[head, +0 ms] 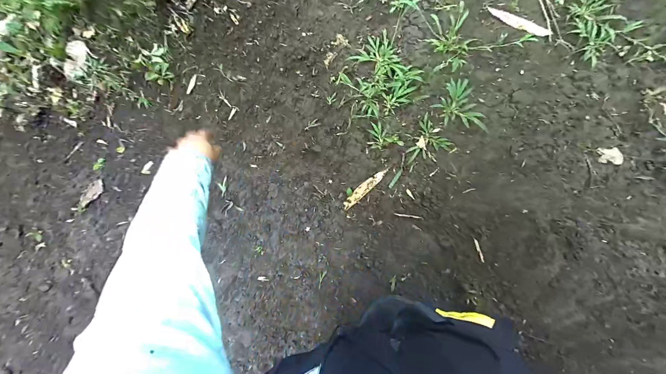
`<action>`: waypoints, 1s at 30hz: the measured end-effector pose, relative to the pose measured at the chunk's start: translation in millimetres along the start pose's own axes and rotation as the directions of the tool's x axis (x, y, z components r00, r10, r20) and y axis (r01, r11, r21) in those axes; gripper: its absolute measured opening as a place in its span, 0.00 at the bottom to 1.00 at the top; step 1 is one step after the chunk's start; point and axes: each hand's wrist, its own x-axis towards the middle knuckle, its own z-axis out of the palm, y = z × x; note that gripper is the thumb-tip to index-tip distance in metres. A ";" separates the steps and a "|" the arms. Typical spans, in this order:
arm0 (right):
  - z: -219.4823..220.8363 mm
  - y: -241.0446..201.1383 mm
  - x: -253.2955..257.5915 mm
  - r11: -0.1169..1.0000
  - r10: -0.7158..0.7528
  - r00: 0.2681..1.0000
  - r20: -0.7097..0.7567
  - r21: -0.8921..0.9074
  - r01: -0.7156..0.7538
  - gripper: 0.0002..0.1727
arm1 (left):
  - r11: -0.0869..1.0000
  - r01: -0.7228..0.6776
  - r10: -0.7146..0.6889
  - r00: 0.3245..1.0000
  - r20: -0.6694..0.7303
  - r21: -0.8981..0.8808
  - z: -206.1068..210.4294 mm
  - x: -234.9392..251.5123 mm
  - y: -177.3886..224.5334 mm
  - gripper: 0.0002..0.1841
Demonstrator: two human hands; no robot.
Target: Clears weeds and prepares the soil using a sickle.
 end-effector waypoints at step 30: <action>78.8 48.2 -27.5 0.790 0.196 0.967 0.161 -0.611 -0.058 0.35 | 0.507 -0.510 0.570 0.803 -0.173 -0.695 216.4 -196.7 376.3 0.15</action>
